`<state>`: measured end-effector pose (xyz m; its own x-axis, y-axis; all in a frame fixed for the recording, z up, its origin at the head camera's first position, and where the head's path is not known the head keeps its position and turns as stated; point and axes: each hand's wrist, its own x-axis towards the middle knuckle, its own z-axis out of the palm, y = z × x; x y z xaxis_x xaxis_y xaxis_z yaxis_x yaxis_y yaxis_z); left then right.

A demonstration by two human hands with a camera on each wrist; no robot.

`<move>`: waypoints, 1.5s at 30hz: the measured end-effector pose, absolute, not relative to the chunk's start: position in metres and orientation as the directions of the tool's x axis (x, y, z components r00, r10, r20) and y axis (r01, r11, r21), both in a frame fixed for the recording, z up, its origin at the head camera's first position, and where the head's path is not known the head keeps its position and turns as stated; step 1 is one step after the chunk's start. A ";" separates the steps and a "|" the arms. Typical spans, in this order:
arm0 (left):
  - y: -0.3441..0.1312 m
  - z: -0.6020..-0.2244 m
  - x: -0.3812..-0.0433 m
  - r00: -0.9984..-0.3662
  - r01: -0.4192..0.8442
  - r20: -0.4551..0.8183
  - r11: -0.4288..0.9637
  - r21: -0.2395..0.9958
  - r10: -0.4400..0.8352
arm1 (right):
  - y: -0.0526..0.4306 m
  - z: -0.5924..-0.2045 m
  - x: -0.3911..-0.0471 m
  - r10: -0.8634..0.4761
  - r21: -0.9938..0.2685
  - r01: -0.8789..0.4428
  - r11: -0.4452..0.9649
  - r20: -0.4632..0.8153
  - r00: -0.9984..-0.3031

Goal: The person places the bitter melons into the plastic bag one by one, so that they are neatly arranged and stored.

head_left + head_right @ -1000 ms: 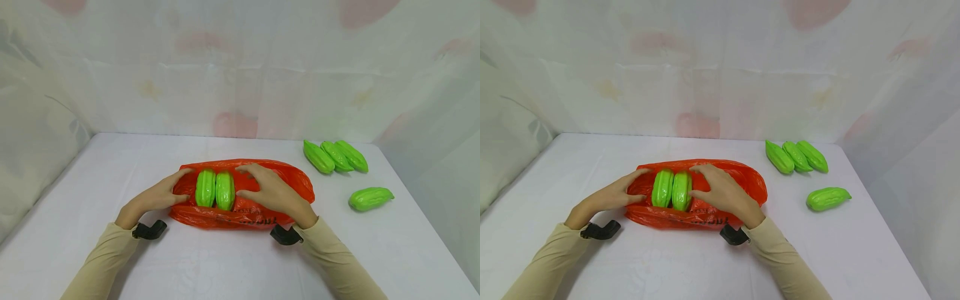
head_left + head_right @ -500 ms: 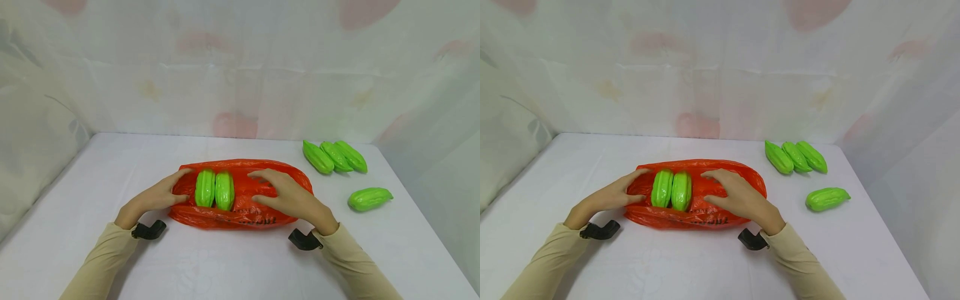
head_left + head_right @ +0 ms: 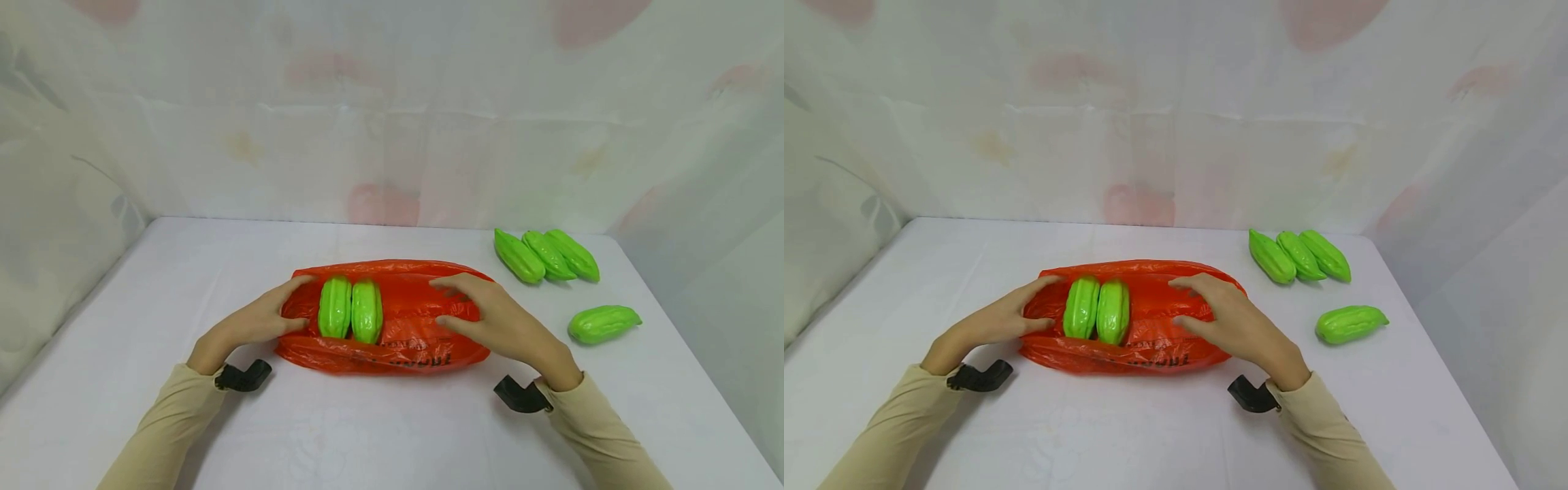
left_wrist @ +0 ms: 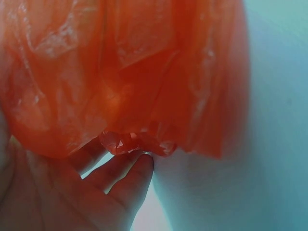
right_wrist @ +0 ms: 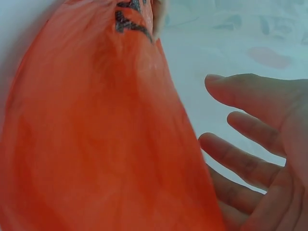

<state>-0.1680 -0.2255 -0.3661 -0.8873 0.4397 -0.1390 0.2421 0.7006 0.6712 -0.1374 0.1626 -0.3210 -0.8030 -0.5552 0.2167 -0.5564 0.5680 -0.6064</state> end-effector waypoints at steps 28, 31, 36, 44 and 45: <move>-0.226 -0.368 -0.167 -0.883 0.257 -0.133 0.701 0.666 0.450 | 0.221 -0.323 -0.129 -0.449 -0.542 -0.636 0.549 0.451 -0.771; -0.226 -0.368 -0.167 -0.881 0.259 -0.135 0.702 0.664 0.453 | 0.224 -0.321 -0.129 -0.446 -0.543 -0.631 0.554 0.446 -0.776; -0.226 -0.367 -0.167 -0.882 0.256 -0.137 0.701 0.665 0.451 | 0.231 -0.320 -0.127 -0.437 -0.544 -0.603 0.584 0.416 -0.798; -0.226 -0.367 -0.167 -0.882 0.259 -0.129 0.694 0.671 0.454 | 0.250 -0.320 -0.129 -0.414 -0.518 -0.567 0.640 0.390 -0.823; -0.226 -0.367 -0.168 -0.882 0.257 -0.129 0.694 0.672 0.452 | 0.252 -0.320 -0.130 -0.412 -0.518 -0.565 0.643 0.388 -0.825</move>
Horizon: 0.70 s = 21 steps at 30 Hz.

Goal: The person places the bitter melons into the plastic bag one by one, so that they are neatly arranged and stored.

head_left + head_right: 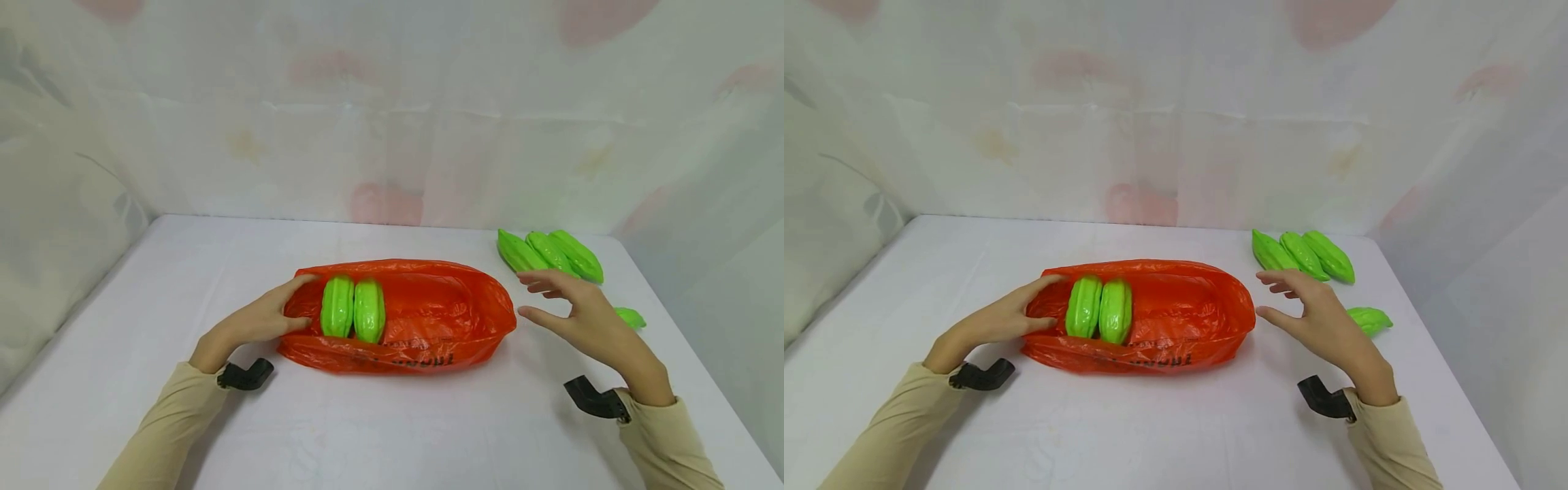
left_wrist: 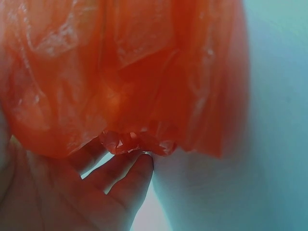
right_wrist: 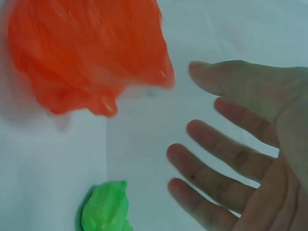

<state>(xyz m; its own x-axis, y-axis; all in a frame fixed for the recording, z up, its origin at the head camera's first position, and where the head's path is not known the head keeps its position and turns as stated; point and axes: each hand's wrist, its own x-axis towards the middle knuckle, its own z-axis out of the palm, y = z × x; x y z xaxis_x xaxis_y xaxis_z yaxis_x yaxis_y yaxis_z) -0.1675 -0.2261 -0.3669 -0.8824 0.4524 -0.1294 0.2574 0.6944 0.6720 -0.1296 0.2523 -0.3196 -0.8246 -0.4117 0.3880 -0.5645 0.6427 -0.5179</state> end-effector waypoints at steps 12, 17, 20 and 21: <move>-0.225 -0.367 -0.167 -0.890 0.244 -0.138 0.711 0.660 0.434 | 0.279 -0.316 -0.132 -0.334 -0.549 -0.395 0.736 0.213 -0.918; -0.225 -0.367 -0.167 -0.890 0.242 -0.141 0.711 0.660 0.434 | 0.290 -0.319 -0.135 -0.316 -0.564 -0.342 0.752 0.148 -0.937; -0.225 -0.367 -0.167 -0.891 0.241 -0.140 0.710 0.661 0.432 | 0.298 -0.323 -0.138 -0.302 -0.562 -0.310 0.767 0.110 -0.947; -0.225 -0.367 -0.167 -0.890 0.242 -0.140 0.709 0.663 0.434 | 0.300 -0.324 -0.139 -0.300 -0.559 -0.302 0.772 0.099 -0.949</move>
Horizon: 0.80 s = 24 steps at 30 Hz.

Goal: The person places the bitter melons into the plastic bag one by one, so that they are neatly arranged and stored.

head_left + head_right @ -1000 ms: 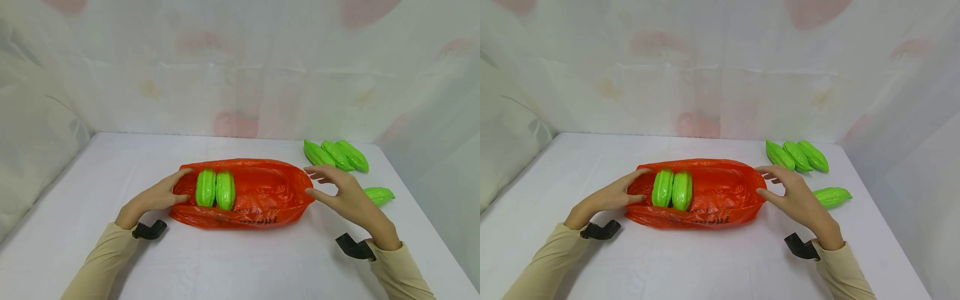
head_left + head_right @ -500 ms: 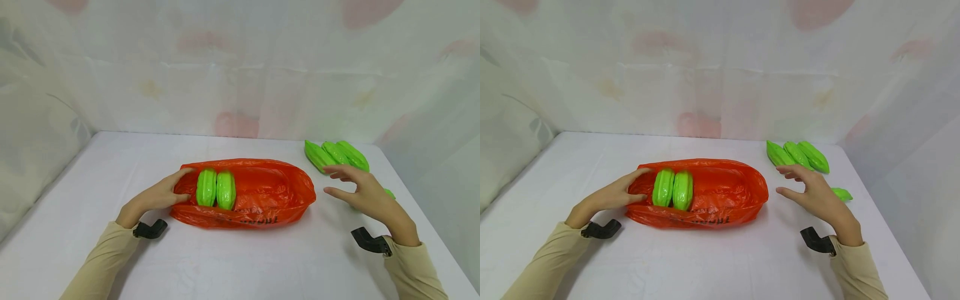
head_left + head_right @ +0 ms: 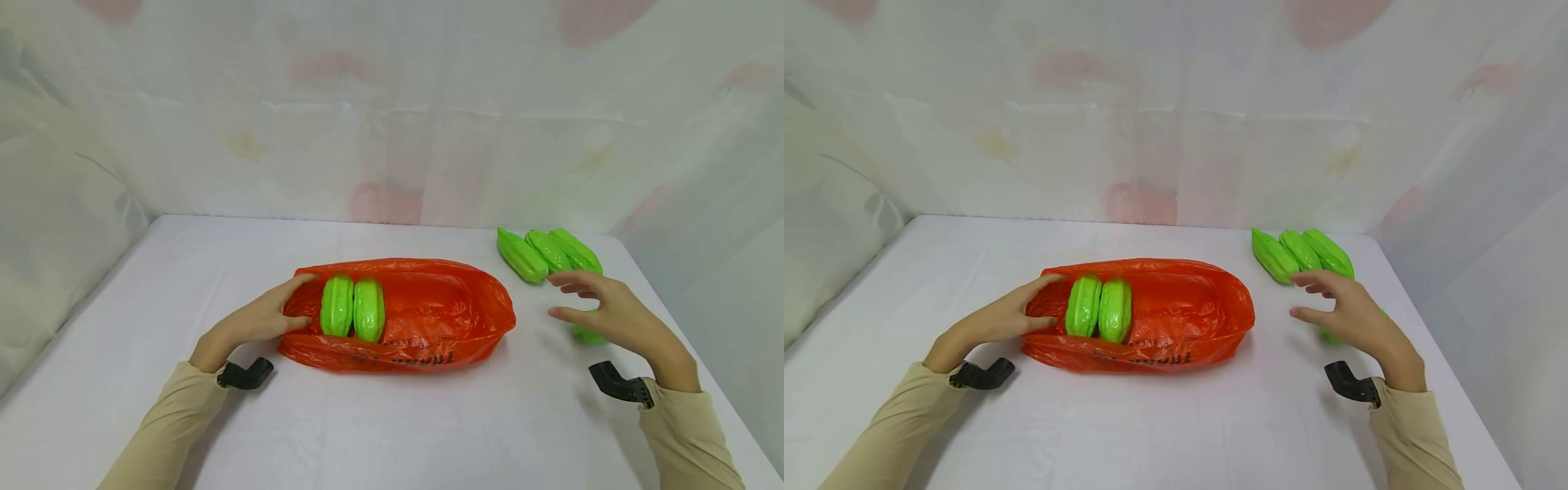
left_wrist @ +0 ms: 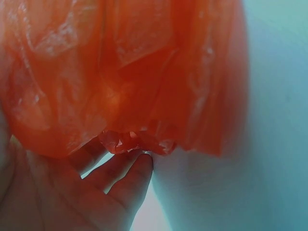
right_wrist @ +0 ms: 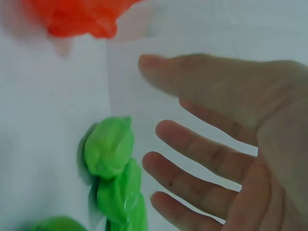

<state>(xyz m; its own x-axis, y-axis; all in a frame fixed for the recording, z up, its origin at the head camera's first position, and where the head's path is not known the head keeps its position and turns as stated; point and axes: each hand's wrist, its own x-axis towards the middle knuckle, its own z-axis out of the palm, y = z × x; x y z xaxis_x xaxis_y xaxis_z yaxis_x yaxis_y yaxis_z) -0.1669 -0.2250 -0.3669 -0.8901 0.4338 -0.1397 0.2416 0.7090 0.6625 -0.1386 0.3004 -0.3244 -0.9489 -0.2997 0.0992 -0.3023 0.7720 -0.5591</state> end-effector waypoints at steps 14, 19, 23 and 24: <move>-0.226 -0.369 -0.168 -0.885 0.248 -0.136 0.699 0.671 0.445 | 0.327 -0.336 -0.144 -0.311 -0.536 -0.237 0.810 -0.051 -0.949; -0.226 -0.368 -0.168 -0.889 0.248 -0.136 0.710 0.659 0.437 | 0.336 -0.338 -0.146 -0.314 -0.537 -0.224 0.814 -0.082 -0.946; -0.226 -0.367 -0.168 -0.889 0.249 -0.134 0.708 0.661 0.437 | 0.345 -0.340 -0.147 -0.300 -0.511 -0.206 0.834 -0.107 -0.948; -0.227 -0.367 -0.168 -0.889 0.249 -0.134 0.707 0.661 0.438 | 0.346 -0.341 -0.147 -0.304 -0.508 -0.210 0.835 -0.109 -0.946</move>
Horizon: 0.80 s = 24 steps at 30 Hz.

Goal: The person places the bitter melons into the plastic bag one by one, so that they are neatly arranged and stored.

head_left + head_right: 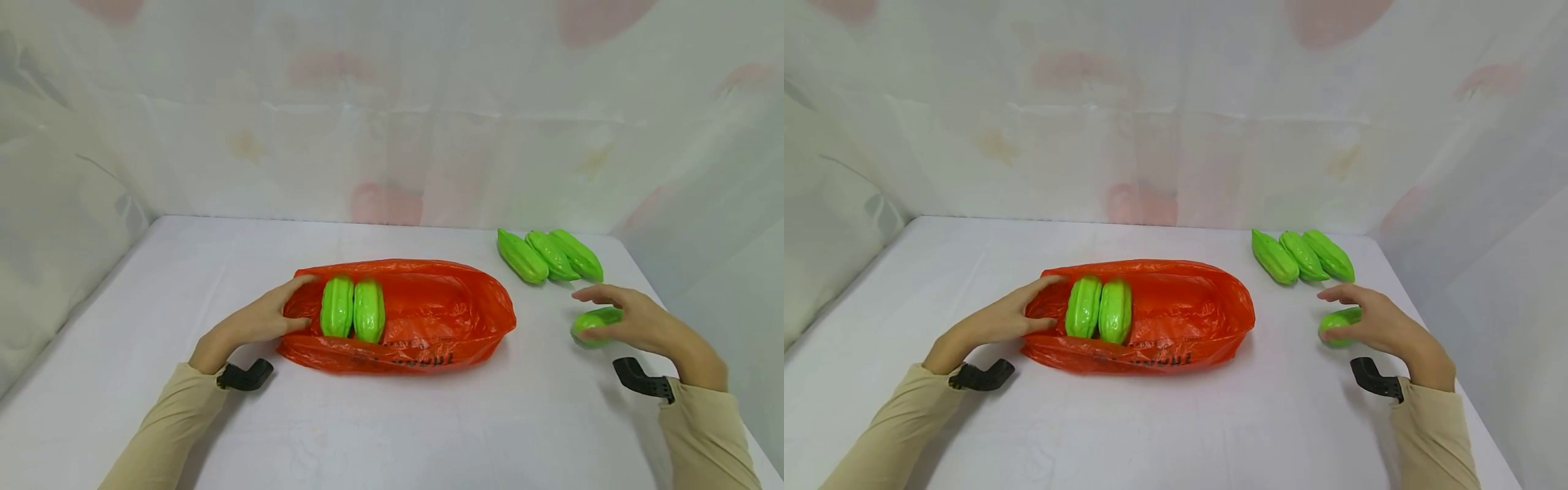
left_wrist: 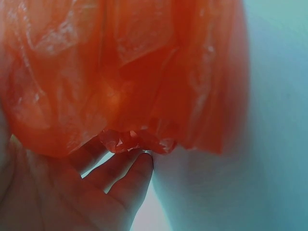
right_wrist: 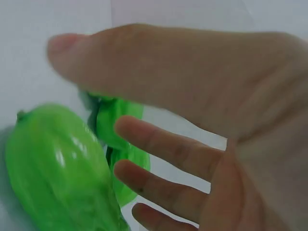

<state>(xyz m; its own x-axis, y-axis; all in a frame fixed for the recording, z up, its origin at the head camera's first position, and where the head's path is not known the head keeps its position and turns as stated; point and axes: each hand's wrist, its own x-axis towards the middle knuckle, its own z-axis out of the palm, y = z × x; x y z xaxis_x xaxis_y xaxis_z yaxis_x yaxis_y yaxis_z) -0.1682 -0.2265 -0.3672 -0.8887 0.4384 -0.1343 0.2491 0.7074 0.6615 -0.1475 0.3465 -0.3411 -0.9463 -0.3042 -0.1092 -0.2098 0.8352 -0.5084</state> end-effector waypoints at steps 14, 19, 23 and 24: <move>-0.227 -0.367 -0.167 -0.885 0.257 -0.135 0.710 0.655 0.445 | 0.362 -0.354 -0.153 -0.358 -0.493 -0.250 0.833 -0.137 -0.924; -0.226 -0.367 -0.168 -0.886 0.260 -0.128 0.707 0.657 0.446 | 0.364 -0.356 -0.154 -0.363 -0.464 -0.257 0.848 -0.154 -0.919; -0.226 -0.367 -0.168 -0.886 0.262 -0.127 0.707 0.657 0.446 | 0.363 -0.356 -0.155 -0.356 -0.455 -0.248 0.855 -0.168 -0.919; -0.226 -0.367 -0.168 -0.887 0.260 -0.127 0.707 0.657 0.445 | 0.363 -0.356 -0.155 -0.354 -0.454 -0.248 0.856 -0.166 -0.920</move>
<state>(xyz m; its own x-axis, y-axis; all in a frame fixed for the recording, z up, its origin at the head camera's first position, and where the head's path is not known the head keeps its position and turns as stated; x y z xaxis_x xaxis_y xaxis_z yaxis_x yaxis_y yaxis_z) -0.1680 -0.2260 -0.3668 -0.8865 0.4448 -0.1274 0.2604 0.7073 0.6572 -0.1545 0.3627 -0.3559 -0.9202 -0.3545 -0.1661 -0.2478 0.8560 -0.4538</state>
